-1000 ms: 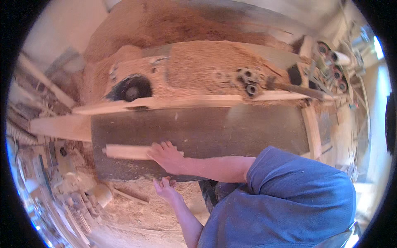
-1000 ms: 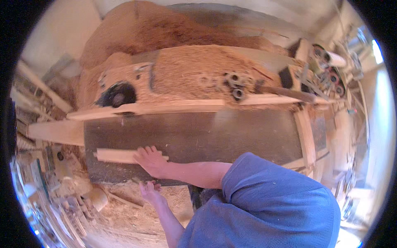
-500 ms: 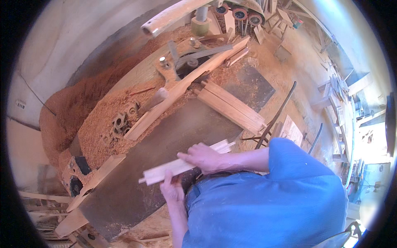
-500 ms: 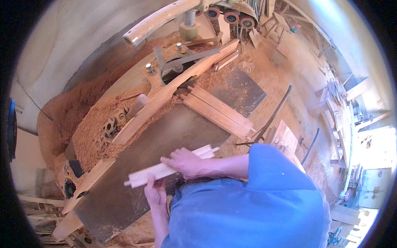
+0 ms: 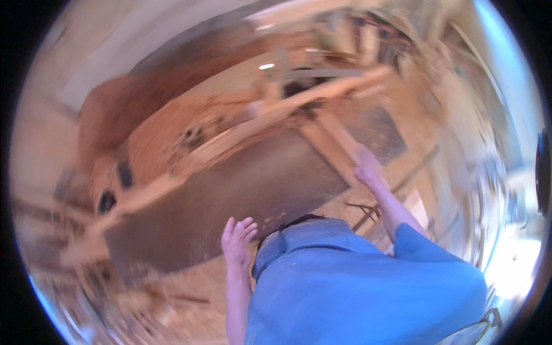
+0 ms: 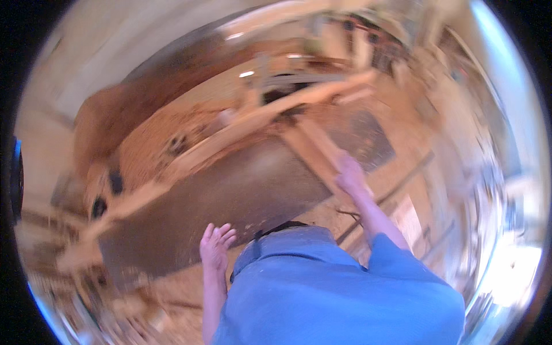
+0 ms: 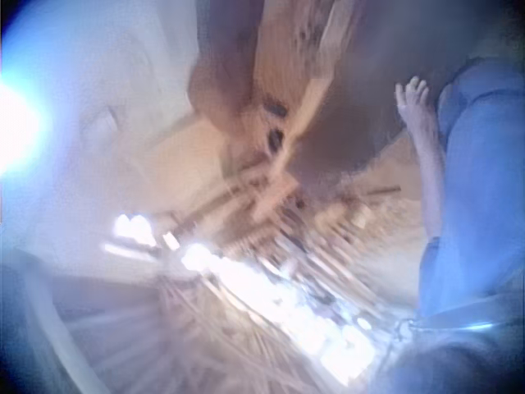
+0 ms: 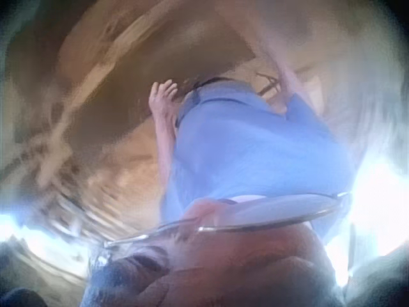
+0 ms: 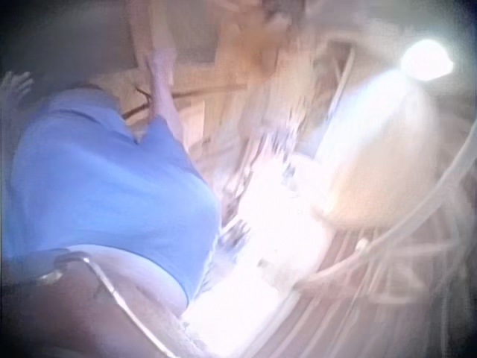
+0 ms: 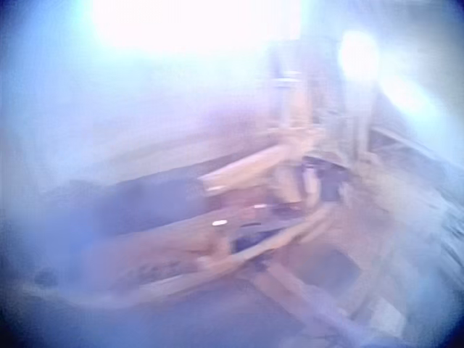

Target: The person shapes small wood components using a woodworking machine, feeds each piece along a guide, and places them onto a stack.

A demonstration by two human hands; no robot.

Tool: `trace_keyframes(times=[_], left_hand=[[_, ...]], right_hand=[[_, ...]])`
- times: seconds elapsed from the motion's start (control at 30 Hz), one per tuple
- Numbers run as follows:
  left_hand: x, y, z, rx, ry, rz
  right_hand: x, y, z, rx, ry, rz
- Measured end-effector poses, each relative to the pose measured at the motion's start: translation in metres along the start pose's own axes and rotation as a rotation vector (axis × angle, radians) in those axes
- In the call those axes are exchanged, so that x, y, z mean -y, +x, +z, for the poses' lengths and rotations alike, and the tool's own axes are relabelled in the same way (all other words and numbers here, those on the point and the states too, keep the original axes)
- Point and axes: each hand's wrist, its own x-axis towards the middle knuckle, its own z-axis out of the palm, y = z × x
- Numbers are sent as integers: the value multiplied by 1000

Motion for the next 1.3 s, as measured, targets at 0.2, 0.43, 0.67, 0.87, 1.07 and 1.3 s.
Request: trace_keyframes(times=[0.2,0.43,0.67,0.87,1.07,1.3], left_hand=[[56,-82,-77,-435,-150,206],[165,-154,-124,-1011,-250,411],[254,-243,-69,-1692,-568,440],[299,-311,10,-2213,-628,130],[395,-339,71,-2548,-489,-822],[419,-382,91,-2363,-789,-1235]], right_hand=[[28,12,-1,-246,-189,-589],[296,-45,-14,600,-180,-1267],[417,-86,37,934,-290,-1633],[468,-165,61,1080,-387,-2136],[472,-168,98,1320,-451,-2070],[478,-117,149,1323,-489,-2174]])
